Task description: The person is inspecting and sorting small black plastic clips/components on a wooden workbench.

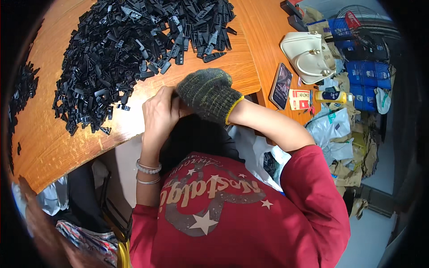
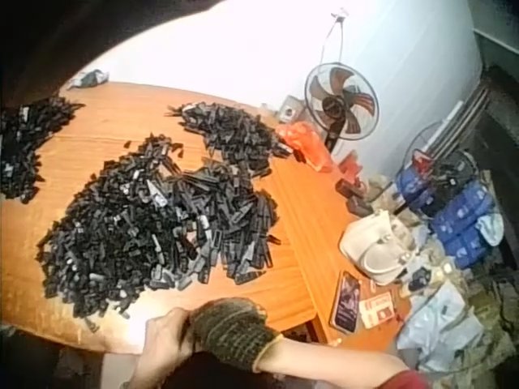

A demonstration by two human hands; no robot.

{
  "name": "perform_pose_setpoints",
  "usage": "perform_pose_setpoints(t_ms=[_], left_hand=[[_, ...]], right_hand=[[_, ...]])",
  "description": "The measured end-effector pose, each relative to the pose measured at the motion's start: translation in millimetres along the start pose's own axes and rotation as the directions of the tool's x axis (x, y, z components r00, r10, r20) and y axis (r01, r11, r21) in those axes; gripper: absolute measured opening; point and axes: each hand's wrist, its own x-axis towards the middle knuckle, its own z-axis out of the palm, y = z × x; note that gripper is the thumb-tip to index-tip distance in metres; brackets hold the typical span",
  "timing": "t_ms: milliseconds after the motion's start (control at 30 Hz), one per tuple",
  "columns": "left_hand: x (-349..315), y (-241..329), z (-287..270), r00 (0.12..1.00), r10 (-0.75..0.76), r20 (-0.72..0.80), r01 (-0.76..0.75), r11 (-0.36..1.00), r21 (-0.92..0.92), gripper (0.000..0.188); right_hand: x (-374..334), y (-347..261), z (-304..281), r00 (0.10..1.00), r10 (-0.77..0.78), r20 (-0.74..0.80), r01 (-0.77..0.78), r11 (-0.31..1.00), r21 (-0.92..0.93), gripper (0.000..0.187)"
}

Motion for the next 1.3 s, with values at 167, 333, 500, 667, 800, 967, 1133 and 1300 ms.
perform_pose_setpoints(t_ms=[167,333,500,667,800,967,1133,1300], left_hand=[[5.2,1.2,-1.7,0.994,0.03,-0.109,-0.04,0.995,-0.093,0.015],[-6.0,11.4,-18.2,0.992,-0.053,-0.111,0.031,0.981,-0.191,0.012],[-15.7,12.2,-28.0,0.908,-0.147,0.393,0.418,0.236,-0.877,0.036],[-16.8,20.9,-12.3,0.886,-0.179,0.429,0.456,0.164,-0.875,0.026],[-17.8,29.3,-7.3,0.889,-0.206,0.409,0.457,0.333,-0.825,0.02],[-15.6,51.8,4.6,0.897,-0.283,0.34,0.442,0.548,-0.71,0.019],[-21.2,46.8,27.1,0.914,-0.263,0.311,0.407,0.617,-0.674,0.023],[-19.7,37.4,30.1,0.899,-0.26,0.353,0.435,0.621,-0.651,0.026]], right_hand=[[-11.9,9.4,15.4,0.998,0.058,0.019,-0.058,0.998,-0.041,0.024],[-32.5,-1.9,7.0,0.915,0.307,-0.261,-0.093,0.791,0.605,0.022],[-57.2,-7.3,-29.2,0.745,0.533,0.401,-0.434,-0.069,0.898,0.03],[-64.6,-13.2,-18.2,0.785,0.512,0.348,-0.325,-0.137,0.936,0.031],[-63.5,-15.5,-28.9,0.755,0.474,0.454,-0.437,-0.153,0.886,0.03],[-83.8,-26.7,-33.8,0.624,0.613,0.485,-0.362,-0.323,0.874,0.024],[-150.0,-9.0,-81.9,0.702,0.696,0.149,-0.604,0.472,0.642,0.024],[-242.9,3.2,-133.4,0.237,0.632,0.738,-0.91,0.41,-0.059,0.029]])
